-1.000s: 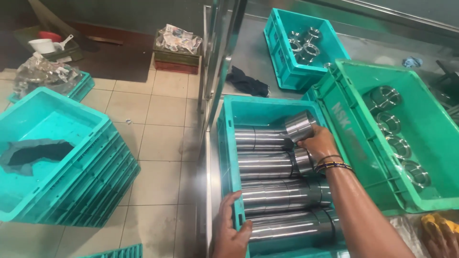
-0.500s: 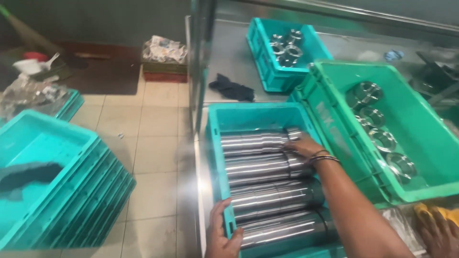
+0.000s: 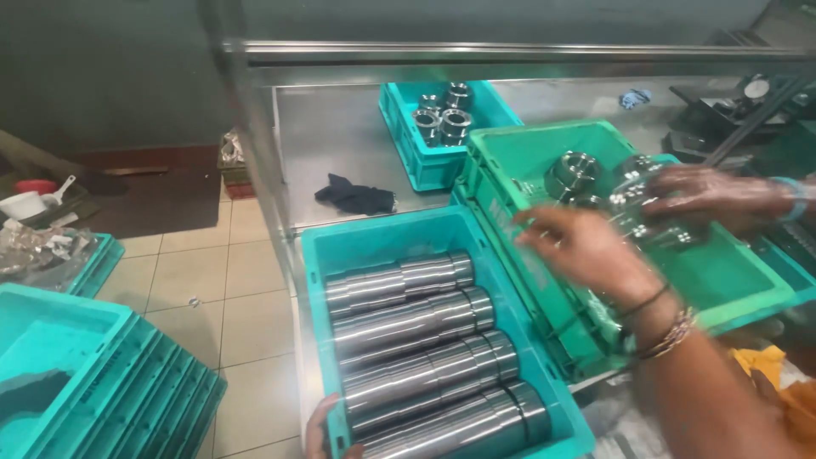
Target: The recorder is sorting metal rings and shafts from one bin into another, and preparing plastic bags for packing.
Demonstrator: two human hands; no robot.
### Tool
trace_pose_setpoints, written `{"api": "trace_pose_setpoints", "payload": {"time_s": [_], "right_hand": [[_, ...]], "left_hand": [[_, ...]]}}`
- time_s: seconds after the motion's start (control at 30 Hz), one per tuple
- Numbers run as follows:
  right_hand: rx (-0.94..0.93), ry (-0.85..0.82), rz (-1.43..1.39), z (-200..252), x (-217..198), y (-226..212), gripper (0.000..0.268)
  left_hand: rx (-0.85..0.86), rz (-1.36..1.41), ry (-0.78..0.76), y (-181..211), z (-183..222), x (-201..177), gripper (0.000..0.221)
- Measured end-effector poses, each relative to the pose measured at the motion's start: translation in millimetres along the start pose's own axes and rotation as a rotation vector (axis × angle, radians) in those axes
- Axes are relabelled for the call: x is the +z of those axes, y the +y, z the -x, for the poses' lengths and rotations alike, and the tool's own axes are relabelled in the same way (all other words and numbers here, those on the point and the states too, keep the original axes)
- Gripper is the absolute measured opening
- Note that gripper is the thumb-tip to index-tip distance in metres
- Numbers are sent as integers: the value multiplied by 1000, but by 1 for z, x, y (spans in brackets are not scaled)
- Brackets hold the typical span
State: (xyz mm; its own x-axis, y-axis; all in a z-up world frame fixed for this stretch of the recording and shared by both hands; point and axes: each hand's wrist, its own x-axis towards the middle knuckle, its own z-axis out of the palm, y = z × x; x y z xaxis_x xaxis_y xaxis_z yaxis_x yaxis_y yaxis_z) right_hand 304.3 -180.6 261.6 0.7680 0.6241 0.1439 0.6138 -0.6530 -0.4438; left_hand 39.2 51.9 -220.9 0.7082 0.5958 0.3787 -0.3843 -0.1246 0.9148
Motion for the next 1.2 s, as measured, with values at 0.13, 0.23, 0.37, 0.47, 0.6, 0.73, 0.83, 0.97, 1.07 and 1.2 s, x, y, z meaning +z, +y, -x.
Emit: {"api": "trace_pose_setpoints", "payload": {"time_s": [0.13, 0.23, 0.37, 0.47, 0.6, 0.73, 0.83, 0.97, 1.07, 1.2], "right_hand": [[-221, -32, 406, -41, -63, 112, 40], [-236, -179, 441, -65, -64, 169, 42], [-71, -322, 420, -88, -40, 217, 35], [24, -383, 403, -82, -34, 204, 42], [108, -487, 517, -88, -24, 229, 69], [273, -403, 412, -85, -15, 223, 88], [285, -304, 345, -94, -2, 255, 100], [258, -321, 407, -116, 18, 304, 106], [248, -302, 528, -124, 32, 319, 61], [165, -199, 512, -127, 37, 337, 54]], "left_hand": [[95, 20, 112, -23, 7, -9, 83], [91, -13, 146, -14, -2, -20, 79], [172, -205, -18, -52, -15, -62, 88], [-799, 240, 105, -127, -11, -100, 82], [-36, -225, -121, -127, -6, -110, 95], [-408, 15, 79, -121, -16, -114, 86], [-672, 187, 212, -115, -9, -110, 80], [-967, 400, 373, -92, -2, -96, 74], [115, -174, -95, -10, 5, -56, 87], [-115, -234, 33, 71, 0, -23, 80]]}}
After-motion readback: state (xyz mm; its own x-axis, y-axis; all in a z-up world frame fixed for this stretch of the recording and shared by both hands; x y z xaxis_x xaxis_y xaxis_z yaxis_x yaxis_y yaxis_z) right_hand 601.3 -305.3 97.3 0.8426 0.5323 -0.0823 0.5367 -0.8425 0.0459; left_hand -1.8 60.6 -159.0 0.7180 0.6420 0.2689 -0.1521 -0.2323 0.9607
